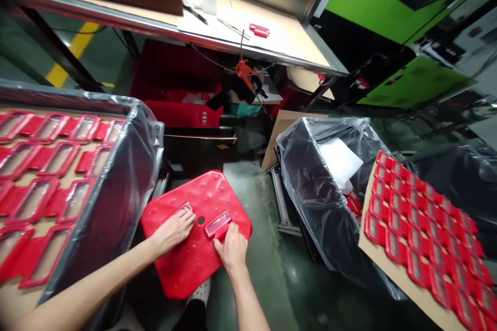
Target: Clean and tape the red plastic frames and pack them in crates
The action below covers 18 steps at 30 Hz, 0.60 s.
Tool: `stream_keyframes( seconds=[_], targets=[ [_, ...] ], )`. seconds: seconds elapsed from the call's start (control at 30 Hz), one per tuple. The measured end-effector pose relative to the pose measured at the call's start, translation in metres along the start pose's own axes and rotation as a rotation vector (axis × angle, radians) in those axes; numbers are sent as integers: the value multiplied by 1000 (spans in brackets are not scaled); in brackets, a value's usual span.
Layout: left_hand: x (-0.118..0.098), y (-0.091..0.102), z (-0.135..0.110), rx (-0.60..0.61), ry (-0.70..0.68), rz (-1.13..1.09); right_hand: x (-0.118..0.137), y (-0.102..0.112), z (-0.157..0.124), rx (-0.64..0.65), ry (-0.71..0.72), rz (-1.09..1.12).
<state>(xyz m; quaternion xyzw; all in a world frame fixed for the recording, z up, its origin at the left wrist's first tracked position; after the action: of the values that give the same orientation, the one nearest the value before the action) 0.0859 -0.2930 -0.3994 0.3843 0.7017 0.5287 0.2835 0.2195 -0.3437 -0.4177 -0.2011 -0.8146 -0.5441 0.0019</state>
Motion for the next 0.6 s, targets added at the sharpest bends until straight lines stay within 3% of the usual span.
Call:
stream_keyframes(
  seconds=[0.1,0.17,0.23,0.33,0.4,0.47,0.53,0.6],
  targets=[
    [-1,-14,-2,-11,1,-27,-5,-1,2,14,8,20],
    [-4,-8,-6,-22,23,-59,-10,0,0,14,12,40],
    [-11,12,-17,-42,54,-109,-18,4,-8,-18,14,80],
    [-20,59,-52,-94,138,-215,-19,19,-27,-114,64,217],
    [-12,90,-96,-185,240,-300,2,39,-43,-186,190,372],
    [18,113,-168,-433,483,-445,46,63,-65,-245,366,524],
    [51,111,-253,-569,711,-433,109,84,-93,-258,561,621],
    [80,89,-331,-547,819,-364,185,88,-121,-154,747,627]
  ],
)
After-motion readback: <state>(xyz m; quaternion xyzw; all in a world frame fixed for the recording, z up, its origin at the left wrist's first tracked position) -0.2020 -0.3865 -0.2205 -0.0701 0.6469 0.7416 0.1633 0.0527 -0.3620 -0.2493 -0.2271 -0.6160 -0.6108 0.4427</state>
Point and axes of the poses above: each hand's wrist, its own z-axis towards the middle knuckle, its own y-axis out of the back of the hand, x = y × z, the point moved 8 cm from there along z, towards the middle knuckle, and after that the axes turned 4 degrees about x, right-handed, at the moved point
